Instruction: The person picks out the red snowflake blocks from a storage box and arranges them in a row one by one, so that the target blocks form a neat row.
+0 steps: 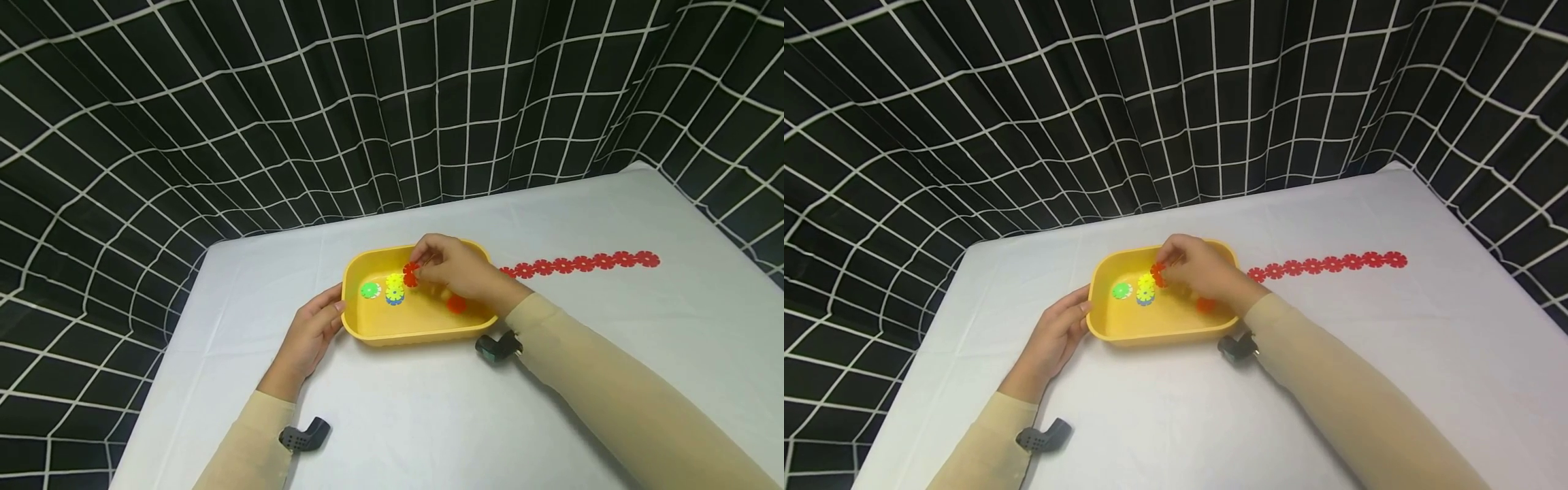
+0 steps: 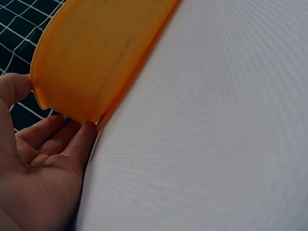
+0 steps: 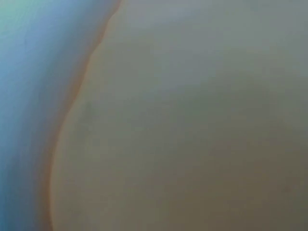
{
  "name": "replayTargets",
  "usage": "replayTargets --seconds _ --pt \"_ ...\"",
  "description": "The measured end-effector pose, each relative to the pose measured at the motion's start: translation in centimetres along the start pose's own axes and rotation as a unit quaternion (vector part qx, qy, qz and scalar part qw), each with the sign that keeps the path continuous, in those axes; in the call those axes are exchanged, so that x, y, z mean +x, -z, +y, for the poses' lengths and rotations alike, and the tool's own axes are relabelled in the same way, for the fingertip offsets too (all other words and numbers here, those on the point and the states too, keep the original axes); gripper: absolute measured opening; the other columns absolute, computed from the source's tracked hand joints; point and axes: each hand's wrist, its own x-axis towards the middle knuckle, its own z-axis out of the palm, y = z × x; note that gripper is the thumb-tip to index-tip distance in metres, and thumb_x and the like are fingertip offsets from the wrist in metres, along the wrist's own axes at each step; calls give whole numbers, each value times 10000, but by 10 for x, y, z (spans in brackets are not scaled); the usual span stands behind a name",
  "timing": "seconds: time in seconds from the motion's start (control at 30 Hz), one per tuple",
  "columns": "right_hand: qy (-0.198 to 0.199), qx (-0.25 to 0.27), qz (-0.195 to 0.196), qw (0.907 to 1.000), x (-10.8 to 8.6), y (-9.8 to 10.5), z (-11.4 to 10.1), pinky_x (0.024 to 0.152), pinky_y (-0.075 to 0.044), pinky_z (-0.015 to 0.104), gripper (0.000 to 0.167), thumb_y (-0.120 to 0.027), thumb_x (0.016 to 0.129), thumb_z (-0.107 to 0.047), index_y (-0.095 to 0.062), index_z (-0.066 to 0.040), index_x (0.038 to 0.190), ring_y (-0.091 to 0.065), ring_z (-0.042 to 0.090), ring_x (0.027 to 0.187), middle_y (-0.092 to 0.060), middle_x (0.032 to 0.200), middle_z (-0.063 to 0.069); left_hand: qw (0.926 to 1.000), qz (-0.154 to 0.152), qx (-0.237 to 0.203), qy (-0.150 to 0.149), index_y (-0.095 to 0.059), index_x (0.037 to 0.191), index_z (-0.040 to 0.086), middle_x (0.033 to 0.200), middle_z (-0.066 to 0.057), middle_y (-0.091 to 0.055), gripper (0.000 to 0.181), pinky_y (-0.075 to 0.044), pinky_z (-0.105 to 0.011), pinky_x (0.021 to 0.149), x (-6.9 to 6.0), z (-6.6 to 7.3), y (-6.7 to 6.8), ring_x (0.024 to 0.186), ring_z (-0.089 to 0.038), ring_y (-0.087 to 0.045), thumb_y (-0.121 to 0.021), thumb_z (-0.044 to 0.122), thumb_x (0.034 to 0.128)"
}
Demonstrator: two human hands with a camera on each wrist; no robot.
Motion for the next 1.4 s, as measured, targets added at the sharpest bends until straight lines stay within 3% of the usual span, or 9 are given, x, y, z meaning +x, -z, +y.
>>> replayTargets --seconds 0.37,0.73,1.4 --pt "283 340 189 9988 -3 3 -3 942 -588 502 174 -742 1025 -68 -694 -58 1191 -630 348 1019 -676 1146 135 10000 71 -7 51 -505 1574 -54 1606 -144 -515 504 -472 -348 1146 0 0 -1 1465 -284 -512 -572 120 1106" --pt "591 536 213 9966 -2 4 -5 883 -603 318 172 -745 1024 -51 -682 -30 1183 -665 325 1027 -720 1159 129 10000 57 -12 50 -496 1577 -57 1609 -156 -506 506 -477 -354 1143 0 -1 -1 1461 -297 -513 -570 115 1108" --pt "937 462 193 9943 -26 17 -31 914 -619 326 164 -754 1017 -22 -691 -35 1168 -708 305 1043 -745 1142 113 9999 99 -68 108 -483 1583 -69 1614 -172 -493 523 -481 -359 1141 1 0 -1 1465 -304 -506 -578 110 1101"
